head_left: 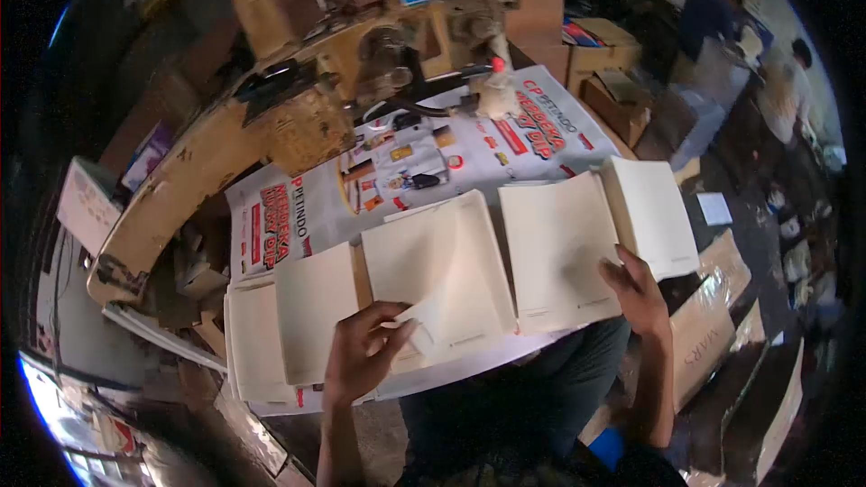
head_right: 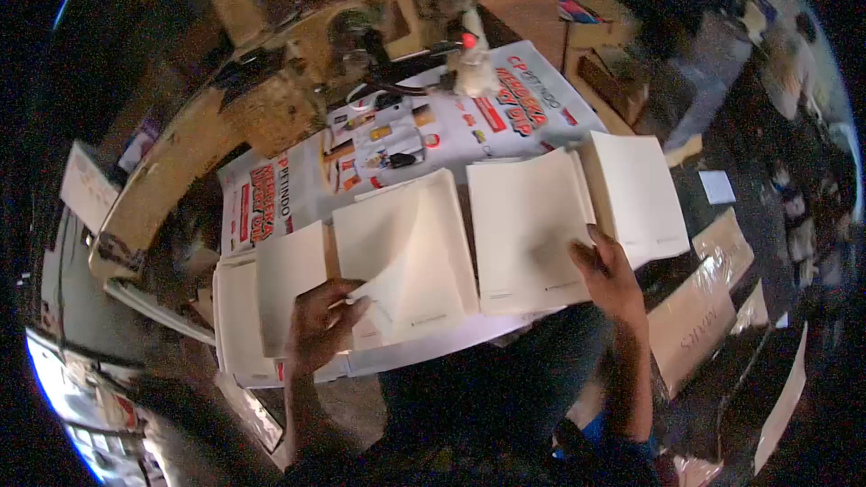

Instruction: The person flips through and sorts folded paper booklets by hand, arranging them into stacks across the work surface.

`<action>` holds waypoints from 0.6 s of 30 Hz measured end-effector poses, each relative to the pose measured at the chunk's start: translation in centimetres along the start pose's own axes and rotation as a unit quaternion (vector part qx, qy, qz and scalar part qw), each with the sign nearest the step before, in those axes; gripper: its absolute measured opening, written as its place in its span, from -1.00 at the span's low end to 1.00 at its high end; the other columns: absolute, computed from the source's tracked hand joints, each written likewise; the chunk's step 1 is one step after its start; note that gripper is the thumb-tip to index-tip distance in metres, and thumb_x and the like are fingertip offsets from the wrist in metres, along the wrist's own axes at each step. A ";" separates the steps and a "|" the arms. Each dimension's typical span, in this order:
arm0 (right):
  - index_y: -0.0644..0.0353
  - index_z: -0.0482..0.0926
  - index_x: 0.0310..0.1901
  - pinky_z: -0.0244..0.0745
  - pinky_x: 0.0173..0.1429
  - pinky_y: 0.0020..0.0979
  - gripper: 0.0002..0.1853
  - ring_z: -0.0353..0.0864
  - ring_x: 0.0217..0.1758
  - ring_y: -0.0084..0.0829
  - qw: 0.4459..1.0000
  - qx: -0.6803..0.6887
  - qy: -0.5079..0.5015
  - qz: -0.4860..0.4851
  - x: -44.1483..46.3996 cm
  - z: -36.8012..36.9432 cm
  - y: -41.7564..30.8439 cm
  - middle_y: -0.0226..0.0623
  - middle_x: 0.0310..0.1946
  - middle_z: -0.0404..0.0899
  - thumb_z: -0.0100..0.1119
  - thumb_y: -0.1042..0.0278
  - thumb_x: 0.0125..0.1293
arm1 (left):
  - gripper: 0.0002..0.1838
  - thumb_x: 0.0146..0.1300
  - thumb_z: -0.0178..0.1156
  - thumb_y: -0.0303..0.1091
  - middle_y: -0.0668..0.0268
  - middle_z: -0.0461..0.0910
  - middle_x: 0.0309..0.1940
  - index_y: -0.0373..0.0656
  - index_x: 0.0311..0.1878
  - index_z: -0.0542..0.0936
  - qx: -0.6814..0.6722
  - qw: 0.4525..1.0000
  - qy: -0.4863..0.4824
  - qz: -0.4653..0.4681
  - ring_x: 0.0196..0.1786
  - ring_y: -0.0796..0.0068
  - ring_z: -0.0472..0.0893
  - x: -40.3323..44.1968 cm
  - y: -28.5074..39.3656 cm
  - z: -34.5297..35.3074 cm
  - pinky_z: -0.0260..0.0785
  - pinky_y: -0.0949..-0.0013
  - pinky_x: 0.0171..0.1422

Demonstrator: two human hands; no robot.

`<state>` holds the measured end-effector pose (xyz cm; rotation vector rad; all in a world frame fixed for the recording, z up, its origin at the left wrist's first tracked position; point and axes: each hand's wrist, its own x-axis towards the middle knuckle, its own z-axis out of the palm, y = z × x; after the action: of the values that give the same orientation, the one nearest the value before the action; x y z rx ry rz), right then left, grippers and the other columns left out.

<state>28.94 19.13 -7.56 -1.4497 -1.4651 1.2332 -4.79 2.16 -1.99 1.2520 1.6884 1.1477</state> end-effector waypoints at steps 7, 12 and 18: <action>0.26 0.31 0.35 0.35 0.29 -0.37 -0.46 0.51 0.15 -0.35 0.998 0.011 0.004 -0.064 -1.8 5.1 -3.4 -0.15 0.13 0.51 0.16 0.30 0.39 | -0.61 0.02 0.50 -0.36 0.18 0.60 -0.01 -0.30 -0.11 0.61 -0.056 0.993 0.024 0.102 0.08 0.34 0.57 -5.7 -3.2 -8.4 0.42 0.21 0.22; 0.34 0.31 0.27 0.35 0.29 -0.31 -0.62 0.50 0.17 -0.20 0.968 -0.044 -0.134 -0.206 -5.0 12.4 -6.2 0.03 0.10 0.50 -0.08 0.46 0.47 | -0.41 -0.16 0.56 -0.14 0.28 0.50 0.09 -0.12 -0.04 0.58 0.303 0.953 0.001 0.020 0.27 0.16 0.41 -5.7 -3.6 -9.1 0.25 0.10 0.42; 0.33 0.27 0.35 0.19 0.43 -0.29 -0.25 0.32 0.36 -0.24 0.962 0.203 -0.112 0.147 -7.1 15.8 -5.5 -0.01 0.27 0.36 0.09 -0.15 0.36 | -0.50 -0.05 0.51 -0.22 0.27 0.46 0.23 -0.08 0.00 0.61 0.209 0.977 -0.047 -0.009 0.31 0.29 0.41 -5.9 -7.7 -12.0 0.25 0.19 0.42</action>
<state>13.04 10.49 -5.81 -1.3029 -1.0668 1.8124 -16.63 -7.29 -4.96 1.5119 1.9252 0.7280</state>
